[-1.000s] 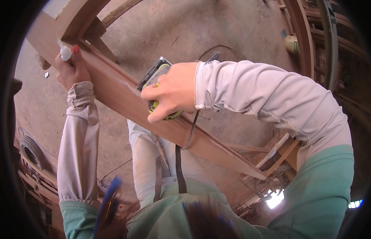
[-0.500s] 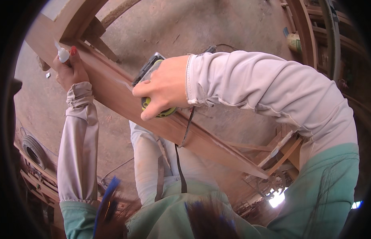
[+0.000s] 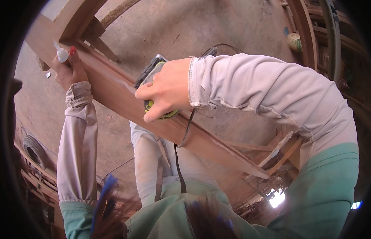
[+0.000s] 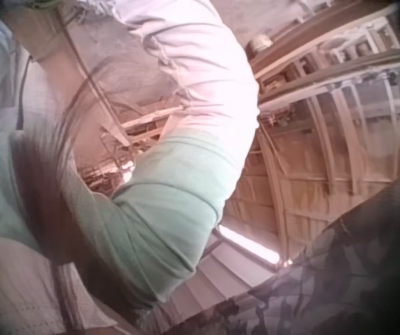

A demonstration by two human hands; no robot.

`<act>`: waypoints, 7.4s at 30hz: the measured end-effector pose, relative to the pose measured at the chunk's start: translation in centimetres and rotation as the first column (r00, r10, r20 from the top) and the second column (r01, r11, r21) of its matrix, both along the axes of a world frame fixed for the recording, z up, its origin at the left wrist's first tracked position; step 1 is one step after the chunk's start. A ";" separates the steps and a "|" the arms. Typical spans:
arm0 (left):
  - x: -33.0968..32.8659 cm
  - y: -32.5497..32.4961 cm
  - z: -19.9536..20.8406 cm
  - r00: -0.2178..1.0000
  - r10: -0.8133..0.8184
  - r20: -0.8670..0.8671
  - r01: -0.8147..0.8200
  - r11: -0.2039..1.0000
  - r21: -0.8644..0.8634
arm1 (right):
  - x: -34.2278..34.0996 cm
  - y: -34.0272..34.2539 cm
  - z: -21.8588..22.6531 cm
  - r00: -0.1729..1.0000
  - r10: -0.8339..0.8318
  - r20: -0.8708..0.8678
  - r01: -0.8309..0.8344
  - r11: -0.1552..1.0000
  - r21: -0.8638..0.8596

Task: The person uses a handheld electric sander to smooth a long wooden plank resting on a workbench. They move the sander along the plank's length, then flip the plank to sand the opposite side. The person also uses a sanding block to finish the edges.

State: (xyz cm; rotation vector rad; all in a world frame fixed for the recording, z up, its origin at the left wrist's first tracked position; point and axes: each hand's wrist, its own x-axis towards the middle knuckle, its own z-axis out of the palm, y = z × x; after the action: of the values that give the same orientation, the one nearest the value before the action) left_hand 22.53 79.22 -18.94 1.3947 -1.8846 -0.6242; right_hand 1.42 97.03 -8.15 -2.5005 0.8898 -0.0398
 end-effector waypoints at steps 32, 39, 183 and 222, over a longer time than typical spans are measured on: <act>0.0 -0.1 0.3 0.998 0.012 0.054 -0.015 0.999 0.050 | -0.6 12.7 0.3 1.000 0.012 0.013 -0.015 0.957 0.289; 0.5 -0.8 -0.5 0.999 -0.006 0.054 0.005 1.000 0.007 | -0.5 11.2 1.1 0.999 0.022 -0.032 -0.017 0.989 0.145; 1.2 -9.4 -0.2 0.727 -0.686 0.028 0.680 0.725 0.107 | 5.0 27.2 3.1 -0.374 -0.920 0.120 0.913 -0.388 -0.124; 0.6 -3.2 0.7 0.894 -0.432 0.122 0.446 0.884 -0.141 | -0.1 14.3 -0.1 -0.017 -0.996 0.087 0.902 0.023 0.431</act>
State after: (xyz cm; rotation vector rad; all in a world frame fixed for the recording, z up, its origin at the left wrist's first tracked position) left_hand 23.17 76.03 -18.29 0.9001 -2.2922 -0.6084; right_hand 1.35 111.35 -8.22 -0.9775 2.1156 -0.8024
